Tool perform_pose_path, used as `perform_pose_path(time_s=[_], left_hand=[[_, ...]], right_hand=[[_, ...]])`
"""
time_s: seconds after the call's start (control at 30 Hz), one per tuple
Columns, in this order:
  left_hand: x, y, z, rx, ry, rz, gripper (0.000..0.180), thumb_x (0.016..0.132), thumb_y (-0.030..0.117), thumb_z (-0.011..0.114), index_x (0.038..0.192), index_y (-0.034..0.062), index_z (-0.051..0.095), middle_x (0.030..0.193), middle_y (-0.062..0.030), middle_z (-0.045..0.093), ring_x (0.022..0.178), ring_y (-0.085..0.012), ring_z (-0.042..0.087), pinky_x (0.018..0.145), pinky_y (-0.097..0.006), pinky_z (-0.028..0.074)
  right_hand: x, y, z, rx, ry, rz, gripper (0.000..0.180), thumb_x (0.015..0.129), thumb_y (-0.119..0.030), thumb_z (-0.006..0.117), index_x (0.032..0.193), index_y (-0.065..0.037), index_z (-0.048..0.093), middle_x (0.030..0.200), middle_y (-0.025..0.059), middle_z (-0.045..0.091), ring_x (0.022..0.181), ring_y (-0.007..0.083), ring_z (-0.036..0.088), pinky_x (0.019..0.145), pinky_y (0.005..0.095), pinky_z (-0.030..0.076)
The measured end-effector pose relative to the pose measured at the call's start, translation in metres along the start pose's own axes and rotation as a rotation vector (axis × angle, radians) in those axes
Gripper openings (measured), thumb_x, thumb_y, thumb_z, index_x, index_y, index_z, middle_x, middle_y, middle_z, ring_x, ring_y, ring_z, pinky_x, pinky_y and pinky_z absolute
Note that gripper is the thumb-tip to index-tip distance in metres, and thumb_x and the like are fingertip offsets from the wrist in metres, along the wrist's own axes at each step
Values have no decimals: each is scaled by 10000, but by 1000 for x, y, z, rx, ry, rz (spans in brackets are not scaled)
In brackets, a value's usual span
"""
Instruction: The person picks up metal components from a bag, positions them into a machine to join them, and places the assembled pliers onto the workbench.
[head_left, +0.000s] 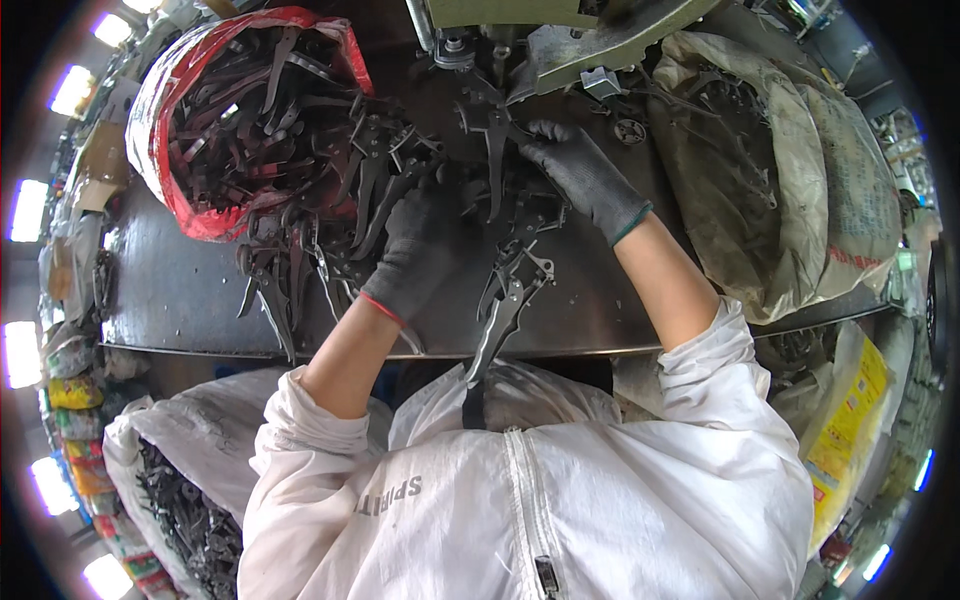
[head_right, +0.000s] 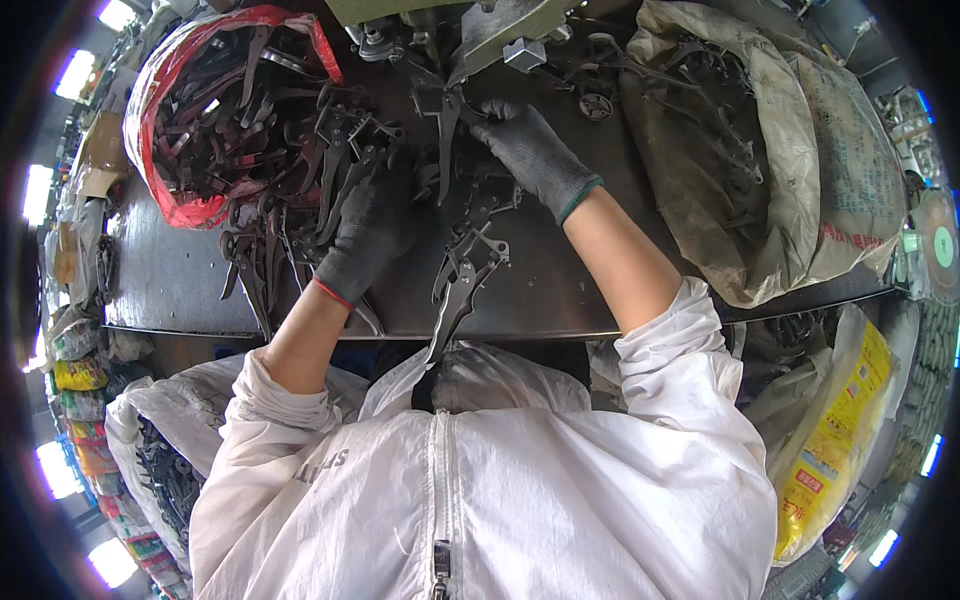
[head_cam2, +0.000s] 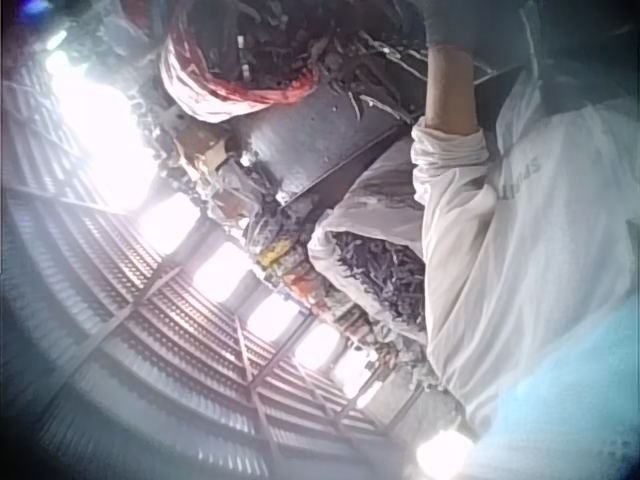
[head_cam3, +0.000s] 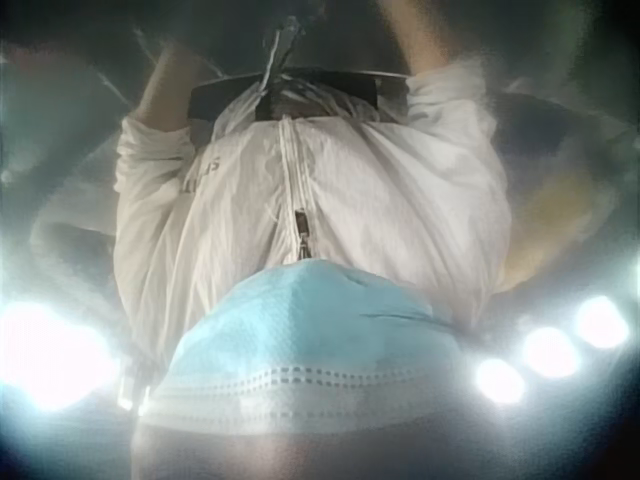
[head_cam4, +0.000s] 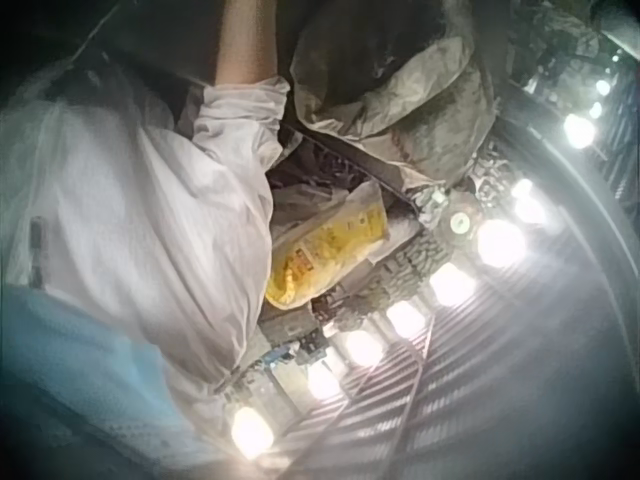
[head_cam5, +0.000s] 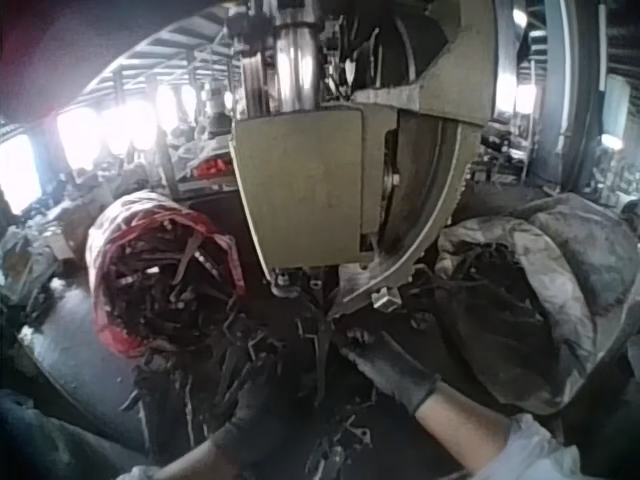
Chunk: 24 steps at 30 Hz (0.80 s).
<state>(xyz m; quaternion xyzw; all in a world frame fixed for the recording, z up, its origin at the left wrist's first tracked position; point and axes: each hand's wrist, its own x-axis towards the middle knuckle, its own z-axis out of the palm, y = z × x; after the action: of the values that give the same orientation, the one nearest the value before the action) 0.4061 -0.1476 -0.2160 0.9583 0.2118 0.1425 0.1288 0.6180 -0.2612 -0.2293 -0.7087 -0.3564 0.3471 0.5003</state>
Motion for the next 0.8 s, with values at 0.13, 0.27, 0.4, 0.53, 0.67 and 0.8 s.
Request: perform_pose_path(time_s=[0.13,0.27,0.4,0.53,0.67,0.8], left_hand=[[-6,13,-25,-15,-155,-155,589,862,278,717,1384,61,553,1283,-258,631,1201,-427,612,1011,-488,511],[-37,-2,-33,-78,-153,-99,536,855,218,733,1343,68,569,1265,-245,642,1155,-434,635,956,-504,523],[-68,-7,-55,-129,-249,-67,528,850,192,740,1331,59,569,1271,-230,649,1117,-429,659,912,-489,543],[-96,19,-59,-312,-272,-75,645,821,255,805,1363,30,538,1262,-237,633,1089,-429,672,880,-498,556],[-111,59,-30,-272,-314,-190,863,787,370,854,1470,43,440,1238,-217,618,1048,-419,684,839,-520,572],[-131,50,-9,-262,-304,-189,924,772,394,847,1512,59,407,1199,-184,624,1009,-381,697,781,-491,588]], right_hand=[[-4,-7,1,-9,46,50,350,988,-119,658,1295,48,639,1096,73,712,982,104,619,908,291,507],[-3,-6,1,115,45,58,288,973,-117,665,1226,18,680,1006,44,712,901,92,617,840,299,526],[0,1,0,252,-22,78,258,975,-103,659,1206,8,688,997,31,708,884,73,614,783,270,546],[-3,-8,-3,188,20,156,232,987,-99,643,1194,-5,690,992,21,699,857,60,630,697,242,580],[-7,-19,2,286,5,220,391,1014,-125,640,1383,-11,576,1142,58,673,885,120,678,709,266,604],[-25,-50,7,324,85,150,378,1024,-123,626,1382,-9,577,1157,73,675,851,140,688,692,261,596]])
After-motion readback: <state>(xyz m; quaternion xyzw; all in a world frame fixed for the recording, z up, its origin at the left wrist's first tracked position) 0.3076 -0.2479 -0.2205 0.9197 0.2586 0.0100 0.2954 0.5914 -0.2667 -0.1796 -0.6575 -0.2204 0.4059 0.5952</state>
